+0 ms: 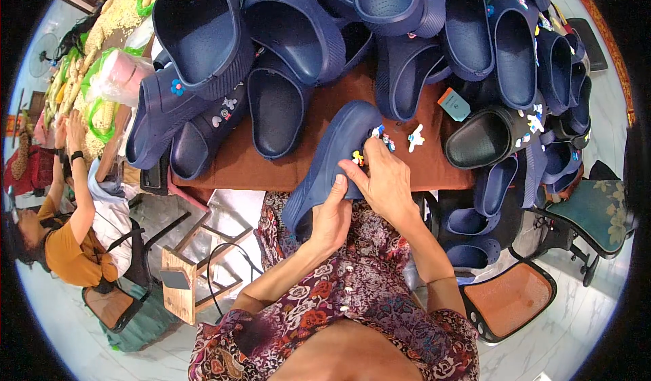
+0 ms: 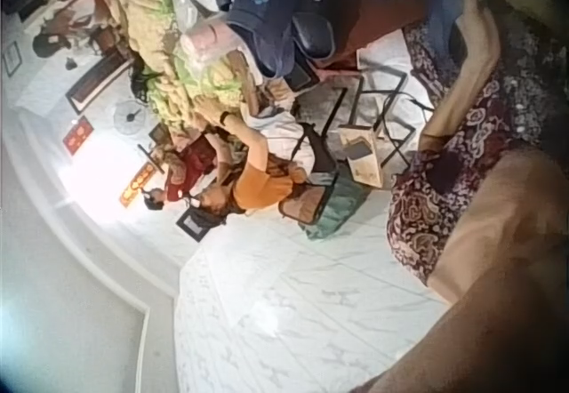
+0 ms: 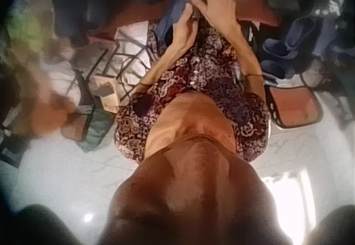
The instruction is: Manually attaching decorative charms to the holes of blue foam clogs.
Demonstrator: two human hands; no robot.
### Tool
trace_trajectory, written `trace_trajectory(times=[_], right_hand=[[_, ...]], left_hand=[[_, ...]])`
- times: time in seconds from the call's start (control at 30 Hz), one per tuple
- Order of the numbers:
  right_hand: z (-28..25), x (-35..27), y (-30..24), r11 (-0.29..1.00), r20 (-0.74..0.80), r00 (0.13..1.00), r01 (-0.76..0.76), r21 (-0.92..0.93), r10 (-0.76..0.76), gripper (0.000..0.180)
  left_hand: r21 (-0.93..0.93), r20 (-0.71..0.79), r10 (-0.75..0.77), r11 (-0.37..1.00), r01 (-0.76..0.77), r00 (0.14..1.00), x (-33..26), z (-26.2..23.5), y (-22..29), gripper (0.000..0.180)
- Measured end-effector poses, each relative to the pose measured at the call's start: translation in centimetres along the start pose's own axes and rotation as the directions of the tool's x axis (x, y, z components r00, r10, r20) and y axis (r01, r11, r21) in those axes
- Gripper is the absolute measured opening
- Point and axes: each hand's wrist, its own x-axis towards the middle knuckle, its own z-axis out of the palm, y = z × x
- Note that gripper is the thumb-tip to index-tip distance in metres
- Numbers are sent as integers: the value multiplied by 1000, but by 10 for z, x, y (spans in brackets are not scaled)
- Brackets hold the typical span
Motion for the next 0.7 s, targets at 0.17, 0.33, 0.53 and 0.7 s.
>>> trace_trajectory(times=[0.17, 0.33, 0.53, 0.7], right_hand=[[6, -3, 4, 999, -7, 1000, 29, -38, -29, 25], [13, -6, 14, 996, -80, 993, 88, 16, -86, 17], [19, -10, 24, 992, -94, 992, 89, 91, -81, 12], [24, -9, 29, 982, -141, 982, 143, 122, -126, 11]], left_hand=[[-6, 2, 17, 1000, -17, 1000, 0, 3, -1, 51], [-64, -8, -53, 997, 52, 999, -1, -1, -6, 54], [-128, -34, -49, 991, 44, 998, -3, 4, -6, 48], [-68, -60, -70, 996, 66, 996, -3, 4, -8, 48]])
